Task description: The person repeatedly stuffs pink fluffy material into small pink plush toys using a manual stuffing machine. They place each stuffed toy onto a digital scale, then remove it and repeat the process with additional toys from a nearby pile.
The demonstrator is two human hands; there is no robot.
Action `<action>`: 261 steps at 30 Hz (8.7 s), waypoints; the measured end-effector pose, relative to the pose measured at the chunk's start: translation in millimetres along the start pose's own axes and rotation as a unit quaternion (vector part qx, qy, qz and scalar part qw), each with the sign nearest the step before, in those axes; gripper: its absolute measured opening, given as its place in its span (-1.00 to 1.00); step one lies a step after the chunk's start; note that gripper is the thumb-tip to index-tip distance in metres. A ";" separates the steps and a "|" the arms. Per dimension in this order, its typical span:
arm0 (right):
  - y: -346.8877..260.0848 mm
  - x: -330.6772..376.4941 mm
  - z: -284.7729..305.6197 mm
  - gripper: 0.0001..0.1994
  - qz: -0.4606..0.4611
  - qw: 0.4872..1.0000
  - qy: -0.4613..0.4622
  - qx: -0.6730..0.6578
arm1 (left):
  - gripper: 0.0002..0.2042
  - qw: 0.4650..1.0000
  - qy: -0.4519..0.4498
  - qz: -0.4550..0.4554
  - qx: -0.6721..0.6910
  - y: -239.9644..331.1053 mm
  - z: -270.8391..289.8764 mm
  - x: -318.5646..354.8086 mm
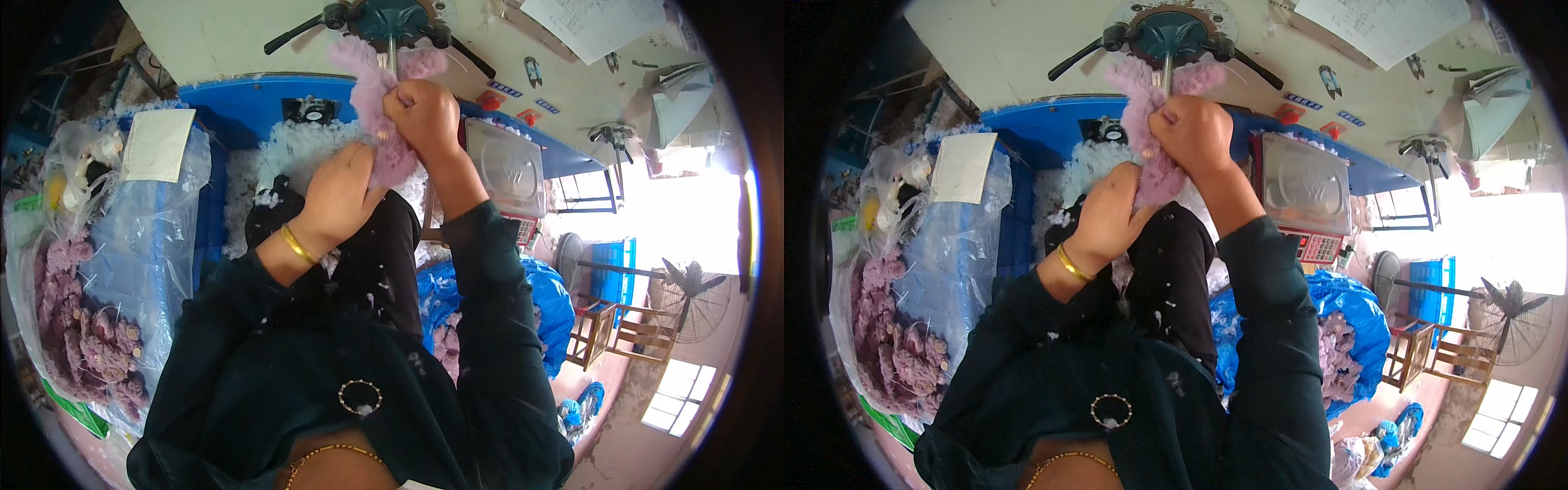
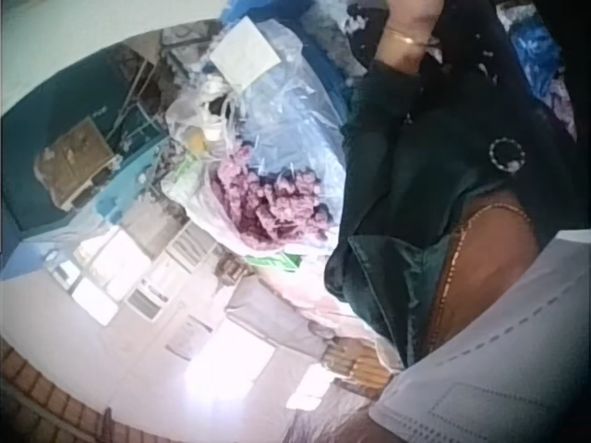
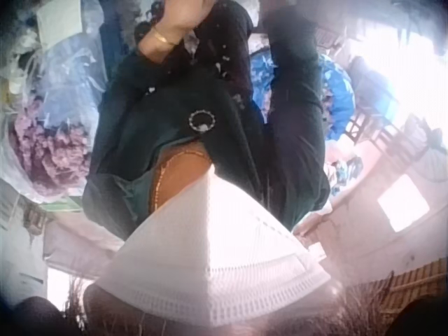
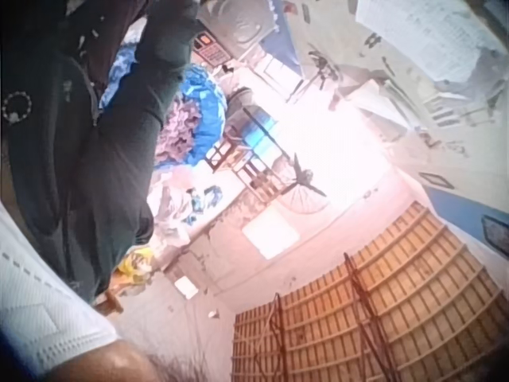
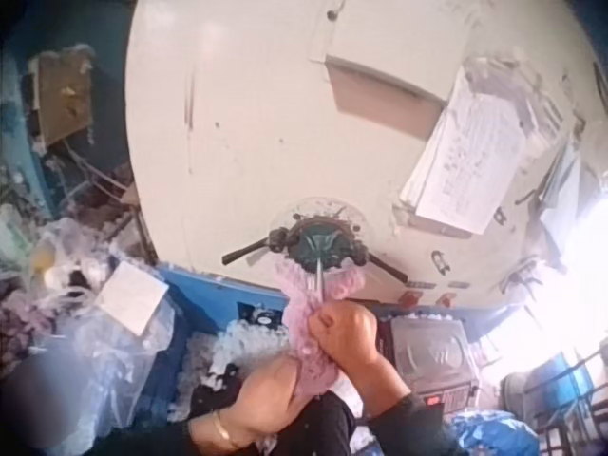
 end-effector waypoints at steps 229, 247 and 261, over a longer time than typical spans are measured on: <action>-13.3 96.5 41.3 -0.35 0.048 0.982 0.119 0.138 | -0.84 0.770 0.174 0.557 -0.259 -98.4 249.2 425.1; 2.2 83.1 10.7 -0.38 0.104 0.983 0.066 0.135 | -0.33 0.507 0.366 0.666 -0.407 -88.5 471.5 632.3; 60.4 184.6 77.4 -0.58 0.088 0.930 -0.020 0.357 | -0.76 0.678 0.322 0.576 -0.322 -90.6 387.2 474.7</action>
Point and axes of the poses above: each hand's wrist, its own x-axis away from the middle knuckle, its own z-axis out of the back of the hand, y = z × x, the point moved 8 cm from there along -x, towards the middle knuckle, and after that the axes turned 11 degrees about -z, right-handed, at the moved point
